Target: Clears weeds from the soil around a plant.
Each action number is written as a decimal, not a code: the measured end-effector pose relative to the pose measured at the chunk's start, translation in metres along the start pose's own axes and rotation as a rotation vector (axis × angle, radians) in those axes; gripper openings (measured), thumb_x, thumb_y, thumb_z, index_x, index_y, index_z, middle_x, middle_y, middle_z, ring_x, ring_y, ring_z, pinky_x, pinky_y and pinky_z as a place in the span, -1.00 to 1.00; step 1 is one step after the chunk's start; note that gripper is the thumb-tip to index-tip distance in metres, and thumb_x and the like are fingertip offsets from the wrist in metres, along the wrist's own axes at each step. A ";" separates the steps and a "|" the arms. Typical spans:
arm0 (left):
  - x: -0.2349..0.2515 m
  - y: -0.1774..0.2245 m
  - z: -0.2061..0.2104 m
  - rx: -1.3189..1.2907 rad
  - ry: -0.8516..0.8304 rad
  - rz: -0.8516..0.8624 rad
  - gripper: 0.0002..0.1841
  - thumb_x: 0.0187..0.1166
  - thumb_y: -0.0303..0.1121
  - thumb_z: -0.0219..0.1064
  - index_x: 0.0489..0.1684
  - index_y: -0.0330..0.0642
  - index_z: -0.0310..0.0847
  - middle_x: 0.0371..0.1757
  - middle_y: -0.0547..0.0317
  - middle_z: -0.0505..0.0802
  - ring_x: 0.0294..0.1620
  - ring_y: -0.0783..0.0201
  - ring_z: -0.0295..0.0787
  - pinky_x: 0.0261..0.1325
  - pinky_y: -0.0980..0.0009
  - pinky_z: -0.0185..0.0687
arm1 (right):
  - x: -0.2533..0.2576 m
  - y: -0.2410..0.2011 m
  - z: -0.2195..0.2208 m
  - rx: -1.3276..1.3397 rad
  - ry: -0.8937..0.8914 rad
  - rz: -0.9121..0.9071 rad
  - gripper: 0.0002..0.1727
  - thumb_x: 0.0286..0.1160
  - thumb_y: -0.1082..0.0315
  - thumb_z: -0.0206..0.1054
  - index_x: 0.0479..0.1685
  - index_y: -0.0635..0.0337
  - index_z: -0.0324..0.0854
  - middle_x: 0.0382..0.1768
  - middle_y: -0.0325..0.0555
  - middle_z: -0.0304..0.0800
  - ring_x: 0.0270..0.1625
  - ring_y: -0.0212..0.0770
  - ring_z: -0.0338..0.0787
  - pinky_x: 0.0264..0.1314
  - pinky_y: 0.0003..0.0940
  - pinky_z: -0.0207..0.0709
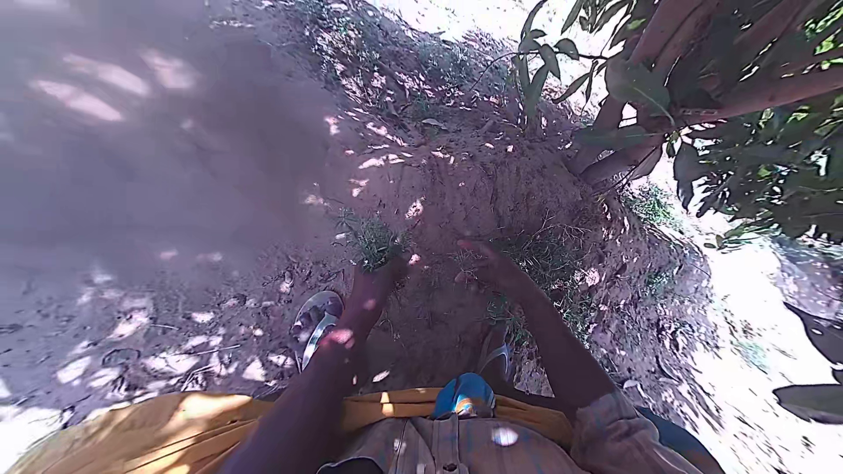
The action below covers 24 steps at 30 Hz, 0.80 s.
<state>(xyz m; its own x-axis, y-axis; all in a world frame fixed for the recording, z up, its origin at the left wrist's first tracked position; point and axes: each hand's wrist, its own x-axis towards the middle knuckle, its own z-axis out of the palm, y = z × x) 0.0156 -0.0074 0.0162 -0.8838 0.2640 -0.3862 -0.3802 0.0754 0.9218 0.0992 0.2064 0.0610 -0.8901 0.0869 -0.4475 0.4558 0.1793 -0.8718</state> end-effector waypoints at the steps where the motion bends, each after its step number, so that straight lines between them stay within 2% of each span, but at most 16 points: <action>1: -0.002 0.001 -0.001 -0.018 -0.035 0.023 -0.78 0.67 -0.41 0.32 0.15 -0.33 0.58 -0.27 0.25 0.74 -0.30 0.53 0.66 -0.09 0.54 0.62 | -0.001 -0.001 0.003 0.023 -0.018 -0.026 -0.37 0.61 0.64 0.07 0.72 0.20 0.18 -0.19 -0.10 0.86 -0.49 -0.46 0.71 -0.36 -0.58 0.59; 2: -0.002 0.001 -0.001 -0.048 -0.067 0.047 -0.89 0.68 -0.45 0.29 -0.02 -0.30 0.63 -0.40 0.35 0.73 -0.39 0.56 0.65 -0.17 0.59 0.61 | -0.002 -0.001 0.005 0.037 -0.034 -0.047 -0.35 0.59 0.65 0.04 0.73 0.22 0.15 -0.21 -0.11 0.85 -0.50 -0.46 0.69 -0.37 -0.58 0.57; 4: 0.000 -0.001 -0.003 -0.093 -0.151 0.057 -0.87 0.73 -0.45 0.22 -0.18 -0.26 0.66 -0.50 0.38 0.74 -0.45 0.54 0.66 -0.22 0.61 0.61 | -0.002 0.005 0.009 0.057 -0.074 -0.078 -0.34 0.55 0.63 0.00 0.73 0.24 0.13 -0.28 -0.17 0.82 -0.52 -0.49 0.67 -0.40 -0.61 0.56; 8: 0.001 -0.002 -0.006 0.031 -0.259 0.074 -0.84 0.73 -0.42 0.24 0.06 -0.29 0.67 -0.28 0.29 0.82 -0.32 0.54 0.70 -0.15 0.59 0.61 | -0.001 0.005 0.014 0.033 -0.130 -0.057 -0.36 0.49 0.58 0.00 0.67 0.26 0.17 -0.28 -0.24 0.81 -0.52 -0.53 0.67 -0.45 -0.65 0.54; 12: -0.006 0.004 -0.006 0.237 -0.372 -0.050 -0.56 0.65 -0.37 0.36 0.44 -0.33 0.45 0.11 0.04 0.74 0.03 0.42 0.69 0.18 0.41 0.61 | 0.003 0.001 0.022 0.054 -0.133 -0.014 -0.38 0.52 0.58 -0.01 0.67 0.30 0.13 -0.32 -0.26 0.77 -0.55 -0.54 0.63 -0.46 -0.65 0.51; 14: -0.007 0.003 -0.005 0.302 -0.436 -0.056 -0.53 0.63 -0.38 0.37 0.48 -0.33 0.41 0.14 0.02 0.73 0.04 0.43 0.67 0.18 0.42 0.59 | 0.005 -0.002 0.030 0.118 -0.088 -0.006 -0.36 0.55 0.61 0.06 0.68 0.33 0.05 -0.35 -0.23 0.79 -0.55 -0.50 0.64 -0.42 -0.62 0.54; 15: -0.006 0.001 -0.005 0.316 -0.446 -0.038 -0.55 0.61 -0.40 0.39 0.43 -0.33 0.44 0.10 0.05 0.73 -0.01 0.47 0.67 0.12 0.47 0.61 | 0.006 -0.003 0.034 0.154 -0.043 -0.022 -0.36 0.56 0.61 0.08 0.68 0.34 0.06 -0.37 -0.20 0.79 -0.53 -0.48 0.67 -0.39 -0.60 0.57; 16: -0.005 0.000 -0.005 0.311 -0.447 -0.032 -0.52 0.61 -0.41 0.40 0.46 -0.35 0.42 0.14 0.00 0.72 0.02 0.44 0.68 0.16 0.44 0.62 | 0.007 -0.002 0.038 0.183 0.027 -0.052 -0.40 0.59 0.61 0.07 0.66 0.32 0.11 -0.36 -0.18 0.78 -0.51 -0.45 0.69 -0.36 -0.57 0.61; 18: -0.003 -0.003 -0.006 0.263 -0.386 0.003 -0.53 0.59 -0.46 0.40 0.44 -0.38 0.44 0.16 -0.07 0.73 0.06 0.38 0.70 0.20 0.40 0.63 | 0.012 -0.002 0.044 0.243 0.213 -0.098 -0.47 0.72 0.56 0.05 0.68 0.24 0.23 -0.23 -0.10 0.69 -0.44 -0.38 0.71 -0.30 -0.48 0.67; 19: -0.003 -0.003 -0.006 0.222 -0.326 0.012 -0.58 0.58 -0.48 0.40 0.38 -0.39 0.49 0.10 -0.04 0.75 0.01 0.39 0.71 0.15 0.41 0.64 | 0.014 0.001 0.043 0.262 0.257 -0.107 -0.47 0.76 0.53 0.02 0.71 0.19 0.22 -0.07 -0.04 0.68 -0.35 -0.35 0.70 -0.23 -0.44 0.64; 20: -0.003 -0.003 -0.006 0.174 -0.269 0.009 -0.61 0.57 -0.49 0.40 0.34 -0.40 0.51 0.03 0.01 0.75 -0.05 0.42 0.70 0.10 0.43 0.64 | 0.016 0.004 0.042 0.245 0.269 -0.107 -0.47 0.78 0.50 0.00 0.72 0.17 0.20 0.01 0.00 0.73 -0.34 -0.36 0.72 -0.25 -0.45 0.62; 22: -0.001 -0.005 -0.005 0.100 -0.178 0.011 -0.66 0.58 -0.48 0.40 0.26 -0.39 0.54 -0.11 0.13 0.78 -0.16 0.50 0.72 -0.02 0.52 0.66 | 0.016 0.014 0.038 0.178 0.142 -0.067 -0.43 0.78 0.46 -0.01 0.78 0.19 0.07 0.13 0.01 0.70 -0.36 -0.39 0.73 -0.31 -0.49 0.64; 24: -0.002 -0.005 -0.005 0.073 -0.145 0.018 -0.65 0.60 -0.46 0.38 0.29 -0.37 0.53 -0.06 0.10 0.78 -0.12 0.48 0.71 0.02 0.48 0.65 | 0.015 0.024 0.044 0.126 -0.059 0.004 -0.33 0.74 0.38 0.08 0.81 0.17 -0.05 0.25 0.00 0.69 -0.35 -0.40 0.72 -0.34 -0.50 0.61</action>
<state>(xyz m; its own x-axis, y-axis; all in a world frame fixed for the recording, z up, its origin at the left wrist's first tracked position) 0.0175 -0.0125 0.0122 -0.8399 0.4012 -0.3656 -0.3392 0.1380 0.9306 0.0970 0.1690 0.0252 -0.8880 0.0287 -0.4589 0.4598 0.0547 -0.8863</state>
